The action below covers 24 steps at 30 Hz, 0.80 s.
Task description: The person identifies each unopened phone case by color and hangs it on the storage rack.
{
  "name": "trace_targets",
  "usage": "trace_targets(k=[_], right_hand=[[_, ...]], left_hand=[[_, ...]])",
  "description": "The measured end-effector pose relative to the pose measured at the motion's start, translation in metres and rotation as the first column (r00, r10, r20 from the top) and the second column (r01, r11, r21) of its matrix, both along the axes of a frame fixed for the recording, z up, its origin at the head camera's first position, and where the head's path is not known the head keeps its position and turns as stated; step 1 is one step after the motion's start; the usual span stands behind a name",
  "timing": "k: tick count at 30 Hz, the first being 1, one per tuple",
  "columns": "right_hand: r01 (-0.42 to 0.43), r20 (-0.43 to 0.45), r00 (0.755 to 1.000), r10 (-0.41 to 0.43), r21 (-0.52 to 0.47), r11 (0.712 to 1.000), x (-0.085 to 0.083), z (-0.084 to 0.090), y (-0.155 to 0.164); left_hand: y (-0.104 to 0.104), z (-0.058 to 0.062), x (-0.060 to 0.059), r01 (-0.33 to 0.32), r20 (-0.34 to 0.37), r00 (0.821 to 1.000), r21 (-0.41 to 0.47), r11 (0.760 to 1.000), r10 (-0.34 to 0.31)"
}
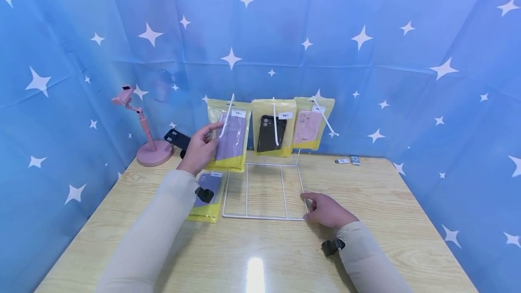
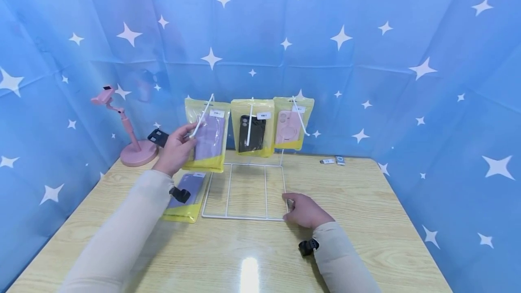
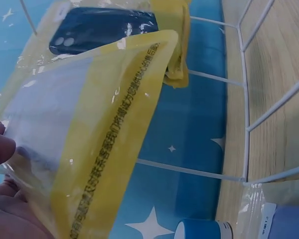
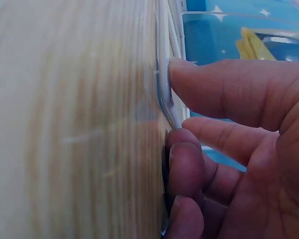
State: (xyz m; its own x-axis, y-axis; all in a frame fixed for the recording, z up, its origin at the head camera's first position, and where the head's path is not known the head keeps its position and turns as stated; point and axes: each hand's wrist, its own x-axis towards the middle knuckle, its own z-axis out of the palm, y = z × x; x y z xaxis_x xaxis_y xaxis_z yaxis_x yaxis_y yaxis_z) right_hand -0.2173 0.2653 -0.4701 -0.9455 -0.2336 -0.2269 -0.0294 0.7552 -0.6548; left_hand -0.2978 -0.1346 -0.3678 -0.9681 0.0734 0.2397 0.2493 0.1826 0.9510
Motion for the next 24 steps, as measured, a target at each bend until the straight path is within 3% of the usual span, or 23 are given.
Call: trace_targets(k=[7,15,20,24], right_hand=[[-0.005,0.002,1.000,0.005,-0.003,1.000,0.001,0.001,-0.001],[-0.006,-0.005,1.000,0.006,0.009,1.000,0.002,0.002,-0.002],[0.000,-0.007,1.000,0.000,0.007,1.000,0.002,0.002,-0.001],[0.012,-0.007,1.000,-0.012,0.017,1.000,0.002,0.002,-0.002]], left_hand=[[0.000,-0.001,-0.012,0.027,0.002,1.000,0.000,1.000,-0.027],[-0.005,-0.002,-0.023,0.046,0.008,0.999,-0.069,0.997,-0.046],[-0.007,-0.004,-0.026,0.068,0.008,0.998,-0.070,0.995,-0.068],[-0.013,-0.008,-0.026,0.049,-0.021,0.998,-0.094,0.994,-0.051]])
